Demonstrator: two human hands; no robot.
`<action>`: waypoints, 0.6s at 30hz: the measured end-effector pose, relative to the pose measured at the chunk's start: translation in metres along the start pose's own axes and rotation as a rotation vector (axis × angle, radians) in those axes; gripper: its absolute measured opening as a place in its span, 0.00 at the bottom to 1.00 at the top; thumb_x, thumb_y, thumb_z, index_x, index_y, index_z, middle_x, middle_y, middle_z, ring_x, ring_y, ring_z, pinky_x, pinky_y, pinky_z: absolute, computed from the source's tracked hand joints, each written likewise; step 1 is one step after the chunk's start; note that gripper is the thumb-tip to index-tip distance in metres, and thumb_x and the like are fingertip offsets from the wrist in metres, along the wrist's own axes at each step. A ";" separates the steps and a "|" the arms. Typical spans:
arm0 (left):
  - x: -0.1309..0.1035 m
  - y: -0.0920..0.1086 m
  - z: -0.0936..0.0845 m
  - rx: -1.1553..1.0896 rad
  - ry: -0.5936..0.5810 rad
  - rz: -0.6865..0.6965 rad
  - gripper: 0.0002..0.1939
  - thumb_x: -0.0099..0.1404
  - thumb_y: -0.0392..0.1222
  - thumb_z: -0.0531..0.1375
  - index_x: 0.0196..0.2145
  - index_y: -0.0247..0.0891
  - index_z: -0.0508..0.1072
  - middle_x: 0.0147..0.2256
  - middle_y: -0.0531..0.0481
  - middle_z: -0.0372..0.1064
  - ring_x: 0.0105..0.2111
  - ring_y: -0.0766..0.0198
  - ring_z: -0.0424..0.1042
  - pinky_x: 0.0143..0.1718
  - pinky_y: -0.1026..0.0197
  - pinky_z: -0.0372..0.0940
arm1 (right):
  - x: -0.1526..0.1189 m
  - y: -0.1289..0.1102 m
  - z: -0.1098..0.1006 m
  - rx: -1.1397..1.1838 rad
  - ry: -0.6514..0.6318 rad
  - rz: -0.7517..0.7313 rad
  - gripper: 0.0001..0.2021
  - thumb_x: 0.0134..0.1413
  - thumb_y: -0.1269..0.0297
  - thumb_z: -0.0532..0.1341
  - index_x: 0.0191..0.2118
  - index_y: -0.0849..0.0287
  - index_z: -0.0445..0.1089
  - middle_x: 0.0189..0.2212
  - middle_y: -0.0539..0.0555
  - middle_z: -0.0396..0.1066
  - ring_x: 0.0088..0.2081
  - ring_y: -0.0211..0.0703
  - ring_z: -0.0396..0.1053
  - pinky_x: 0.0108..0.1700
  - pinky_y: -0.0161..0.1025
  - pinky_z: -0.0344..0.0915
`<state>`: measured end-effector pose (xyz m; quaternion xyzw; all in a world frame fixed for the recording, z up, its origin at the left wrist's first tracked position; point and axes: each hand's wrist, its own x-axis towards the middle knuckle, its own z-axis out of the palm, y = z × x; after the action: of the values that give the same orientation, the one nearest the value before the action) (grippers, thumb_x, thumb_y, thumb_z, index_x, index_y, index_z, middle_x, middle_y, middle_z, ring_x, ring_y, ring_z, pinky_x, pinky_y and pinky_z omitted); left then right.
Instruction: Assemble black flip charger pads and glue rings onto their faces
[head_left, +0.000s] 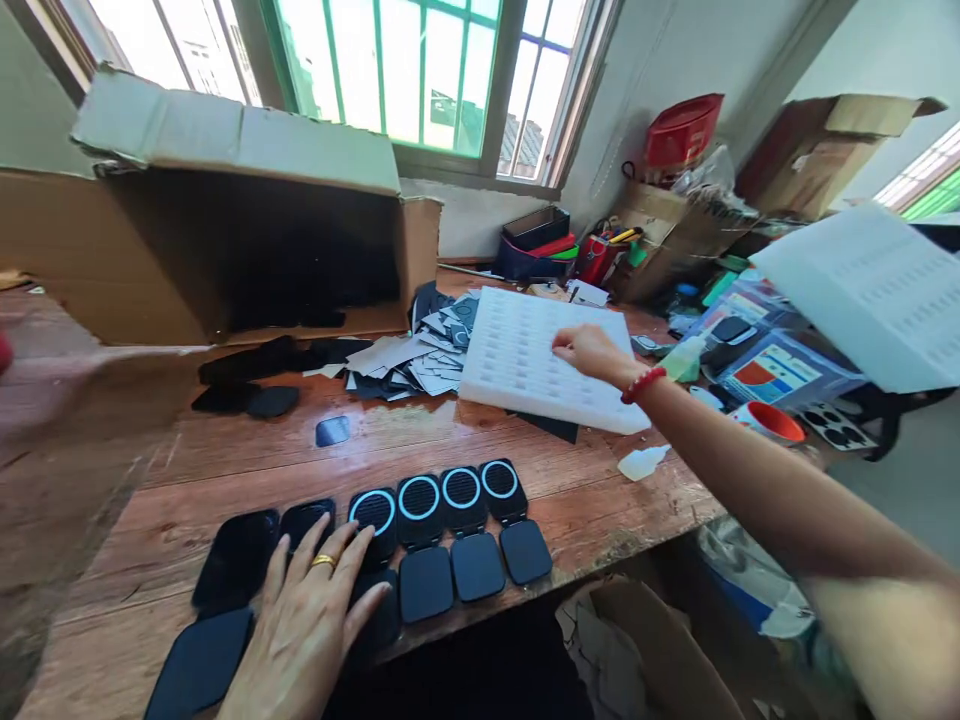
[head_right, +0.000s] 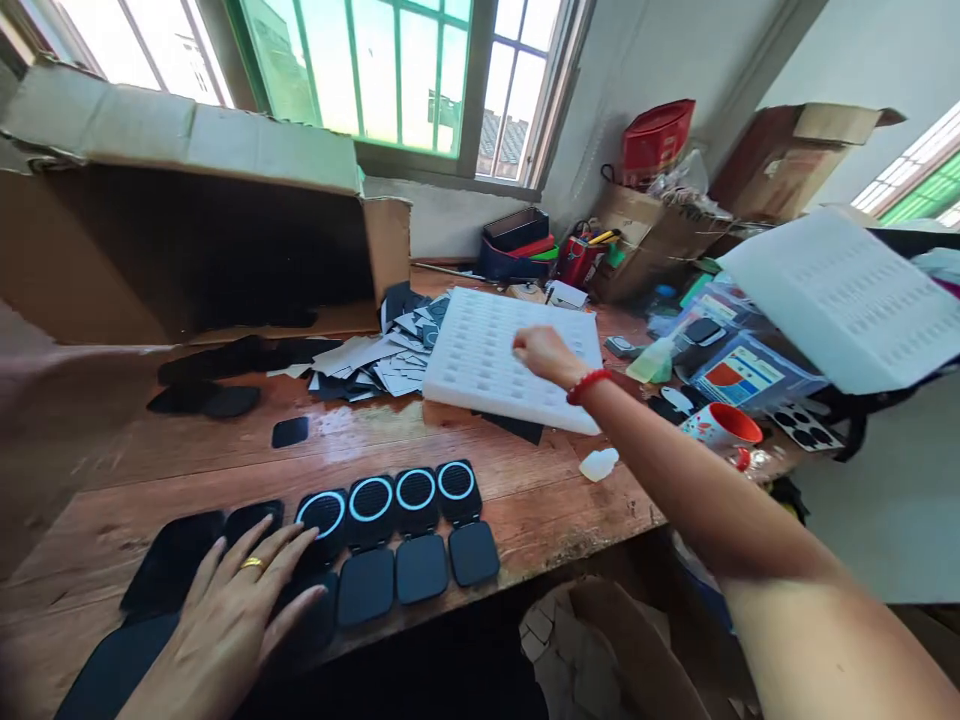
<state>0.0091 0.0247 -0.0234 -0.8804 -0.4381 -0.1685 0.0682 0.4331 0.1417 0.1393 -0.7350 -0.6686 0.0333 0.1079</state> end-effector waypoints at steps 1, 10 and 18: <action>-0.001 -0.001 0.001 0.002 0.000 0.000 0.22 0.69 0.49 0.53 0.55 0.39 0.74 0.55 0.39 0.72 0.61 0.39 0.61 0.62 0.32 0.49 | 0.006 0.025 -0.008 -0.027 0.016 0.079 0.07 0.58 0.74 0.61 0.29 0.62 0.73 0.29 0.55 0.74 0.35 0.43 0.71 0.39 0.39 0.65; -0.003 -0.008 0.009 0.073 -0.013 0.046 0.22 0.68 0.48 0.49 0.52 0.49 0.77 0.55 0.47 0.73 0.62 0.41 0.58 0.62 0.33 0.48 | 0.012 0.139 0.003 0.049 -0.007 0.370 0.09 0.63 0.60 0.62 0.39 0.62 0.72 0.40 0.53 0.74 0.40 0.42 0.73 0.44 0.44 0.71; -0.001 0.001 0.006 0.044 -0.127 -0.067 0.22 0.70 0.53 0.50 0.54 0.50 0.76 0.59 0.46 0.69 0.65 0.43 0.54 0.64 0.35 0.45 | 0.002 0.152 -0.005 0.484 0.171 0.449 0.11 0.57 0.66 0.67 0.27 0.63 0.68 0.20 0.44 0.66 0.22 0.32 0.65 0.27 0.33 0.66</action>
<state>0.0111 0.0252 -0.0293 -0.8725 -0.4742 -0.1047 0.0537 0.5822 0.1301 0.1138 -0.8169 -0.4514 0.1522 0.3251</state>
